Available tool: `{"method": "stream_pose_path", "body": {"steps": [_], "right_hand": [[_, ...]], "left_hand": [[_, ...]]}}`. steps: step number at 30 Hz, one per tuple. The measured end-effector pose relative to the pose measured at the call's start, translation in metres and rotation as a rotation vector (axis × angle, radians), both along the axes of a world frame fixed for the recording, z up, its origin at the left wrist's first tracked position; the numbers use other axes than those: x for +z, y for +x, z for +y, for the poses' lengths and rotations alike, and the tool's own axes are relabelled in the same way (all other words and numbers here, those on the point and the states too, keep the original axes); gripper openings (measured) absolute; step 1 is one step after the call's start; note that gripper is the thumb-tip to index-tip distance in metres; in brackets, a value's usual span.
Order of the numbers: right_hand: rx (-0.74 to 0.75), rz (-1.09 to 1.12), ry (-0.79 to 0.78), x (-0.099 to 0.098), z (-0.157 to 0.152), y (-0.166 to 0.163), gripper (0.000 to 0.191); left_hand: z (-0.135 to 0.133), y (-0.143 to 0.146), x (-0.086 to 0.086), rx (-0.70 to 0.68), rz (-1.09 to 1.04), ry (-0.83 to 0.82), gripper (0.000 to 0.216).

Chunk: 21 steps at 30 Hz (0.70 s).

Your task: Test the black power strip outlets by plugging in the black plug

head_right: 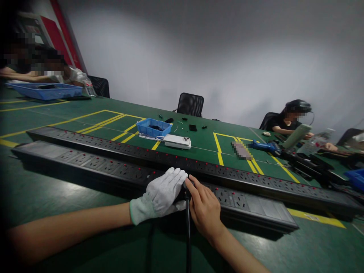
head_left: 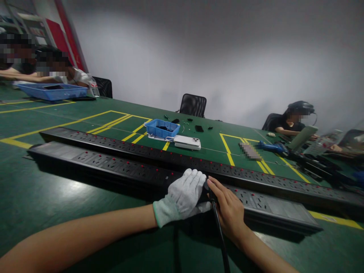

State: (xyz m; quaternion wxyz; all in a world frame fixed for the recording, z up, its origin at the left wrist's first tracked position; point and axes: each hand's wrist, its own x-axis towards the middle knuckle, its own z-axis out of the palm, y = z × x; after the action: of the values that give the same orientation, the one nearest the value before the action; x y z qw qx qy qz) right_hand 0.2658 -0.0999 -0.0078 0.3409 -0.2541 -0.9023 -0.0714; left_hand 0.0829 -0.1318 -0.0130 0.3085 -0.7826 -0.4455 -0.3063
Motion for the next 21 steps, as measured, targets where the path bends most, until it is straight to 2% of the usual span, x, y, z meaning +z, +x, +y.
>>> {"method": "stream_pose_path", "body": {"steps": [21], "right_hand": [[-0.021,-0.012,0.014,0.0014,-0.0021,-0.0015,0.048]], "left_hand": [[-0.0009,0.0001,-0.0013,-0.004,-0.011,-0.043,0.064]]}}
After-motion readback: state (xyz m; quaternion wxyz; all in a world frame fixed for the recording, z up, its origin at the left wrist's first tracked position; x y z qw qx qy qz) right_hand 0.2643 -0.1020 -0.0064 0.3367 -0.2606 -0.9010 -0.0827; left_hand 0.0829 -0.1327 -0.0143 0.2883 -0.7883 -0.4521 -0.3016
